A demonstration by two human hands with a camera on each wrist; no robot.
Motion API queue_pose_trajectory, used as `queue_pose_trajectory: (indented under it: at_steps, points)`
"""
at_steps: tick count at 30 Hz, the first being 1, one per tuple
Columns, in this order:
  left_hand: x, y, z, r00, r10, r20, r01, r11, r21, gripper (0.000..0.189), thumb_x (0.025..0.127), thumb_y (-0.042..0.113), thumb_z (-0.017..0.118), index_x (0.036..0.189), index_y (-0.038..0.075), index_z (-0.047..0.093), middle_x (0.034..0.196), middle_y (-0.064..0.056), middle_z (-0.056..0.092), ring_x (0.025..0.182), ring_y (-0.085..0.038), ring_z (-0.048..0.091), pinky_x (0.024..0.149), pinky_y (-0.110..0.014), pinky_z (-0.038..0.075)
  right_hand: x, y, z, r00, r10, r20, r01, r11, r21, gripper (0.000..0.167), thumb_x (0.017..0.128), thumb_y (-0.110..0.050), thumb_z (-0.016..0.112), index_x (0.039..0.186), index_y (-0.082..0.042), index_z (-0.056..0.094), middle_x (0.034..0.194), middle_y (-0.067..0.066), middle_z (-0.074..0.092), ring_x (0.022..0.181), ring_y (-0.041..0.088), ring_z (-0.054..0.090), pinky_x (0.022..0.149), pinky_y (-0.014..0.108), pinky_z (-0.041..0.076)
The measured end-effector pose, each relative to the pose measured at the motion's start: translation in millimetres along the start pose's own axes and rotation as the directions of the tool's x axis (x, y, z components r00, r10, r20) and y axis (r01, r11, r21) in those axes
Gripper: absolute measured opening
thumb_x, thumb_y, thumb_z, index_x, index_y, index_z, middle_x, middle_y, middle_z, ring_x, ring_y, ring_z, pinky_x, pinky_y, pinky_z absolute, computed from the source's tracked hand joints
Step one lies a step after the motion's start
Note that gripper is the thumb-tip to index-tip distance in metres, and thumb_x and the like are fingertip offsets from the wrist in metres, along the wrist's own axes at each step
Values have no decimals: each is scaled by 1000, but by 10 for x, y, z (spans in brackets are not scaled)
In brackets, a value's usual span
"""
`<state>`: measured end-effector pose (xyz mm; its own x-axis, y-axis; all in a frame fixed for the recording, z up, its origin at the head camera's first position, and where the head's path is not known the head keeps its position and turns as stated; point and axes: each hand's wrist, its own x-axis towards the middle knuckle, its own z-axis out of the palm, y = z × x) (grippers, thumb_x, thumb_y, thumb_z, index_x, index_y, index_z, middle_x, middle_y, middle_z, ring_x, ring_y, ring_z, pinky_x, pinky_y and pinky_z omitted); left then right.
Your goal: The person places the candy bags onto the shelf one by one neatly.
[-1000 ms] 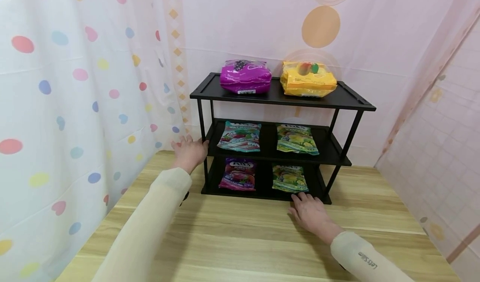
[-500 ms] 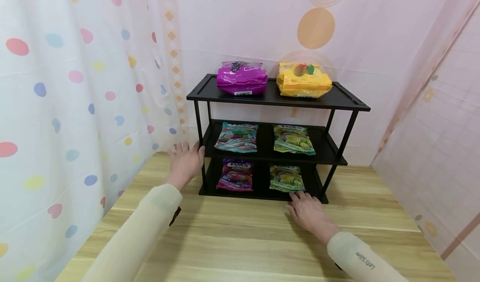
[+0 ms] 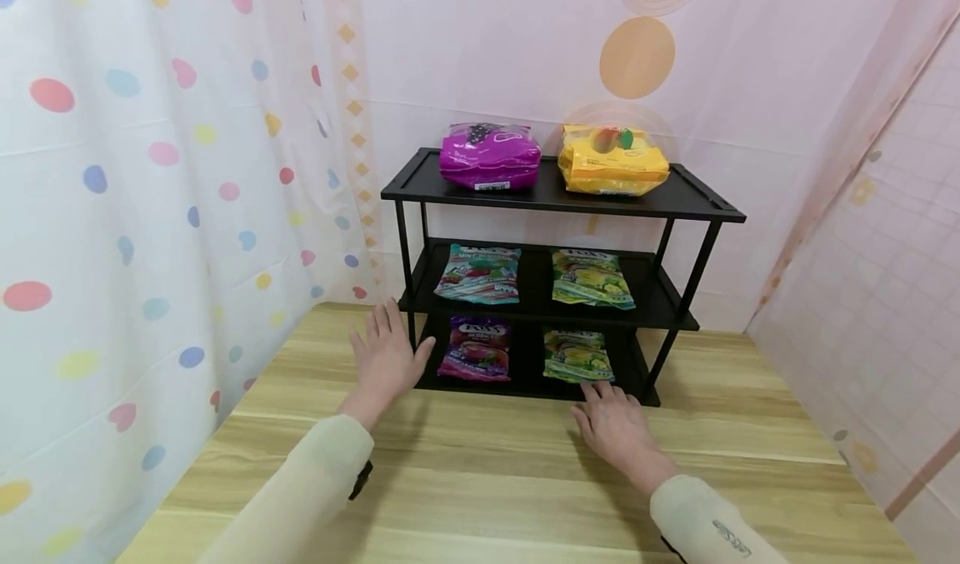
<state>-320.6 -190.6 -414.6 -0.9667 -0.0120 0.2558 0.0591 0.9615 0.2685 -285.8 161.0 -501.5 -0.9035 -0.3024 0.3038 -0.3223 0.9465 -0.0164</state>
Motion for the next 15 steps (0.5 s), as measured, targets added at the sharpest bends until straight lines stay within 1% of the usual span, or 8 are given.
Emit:
queue_pose_trajectory:
  at_steps: [3, 6, 8, 10, 15]
  points:
    - [-125, 53, 86, 1000, -2, 26, 2, 1000, 2, 94, 101, 52, 46, 153, -10, -2, 158, -35, 7, 146, -49, 9, 110, -71, 6, -22, -14, -12, 1000, 13, -14, -13, 1000, -2, 52, 101, -40, 56, 137, -4, 56, 126, 18, 59, 113, 37, 58, 89, 52, 49]
    - [-235, 128, 153, 998, 20, 64, -23, 999, 35, 93, 100, 54, 47, 154, -10, 7, 157, -36, 12, 145, -49, 13, 109, -71, 11, -45, -41, -35, 999, 27, -34, -26, 1000, 14, 52, 100, -41, 57, 138, -4, 56, 127, 18, 59, 114, 38, 58, 90, 53, 48]
    - [-295, 192, 187, 994, 40, 97, -45, 997, 55, 91, 99, 57, 47, 156, -6, 12, 157, -35, 14, 146, -49, 12, 109, -71, 12, -54, -56, -55, 998, 31, -47, -30, 999, 24, 53, 100, -40, 57, 139, -4, 55, 127, 18, 59, 115, 38, 57, 91, 53, 47]
    - [-345, 262, 216, 989, 58, 135, -69, 995, 78, 90, 99, 60, 44, 157, -1, 14, 159, -32, 13, 147, -47, 9, 110, -70, 10, -61, -74, -79, 998, 29, -64, -27, 999, 29, 54, 100, -41, 57, 140, -5, 55, 128, 19, 59, 115, 38, 57, 91, 54, 46]
    - [-455, 431, 307, 978, 120, 170, -142, 982, 122, 86, 97, 67, 40, 159, 10, 19, 160, -28, 12, 148, -45, 7, 111, -69, 8, -67, -121, -122, 994, 15, -104, -13, 1000, 23, 55, 100, -42, 57, 142, -7, 53, 134, 21, 56, 119, 39, 55, 98, 59, 41]
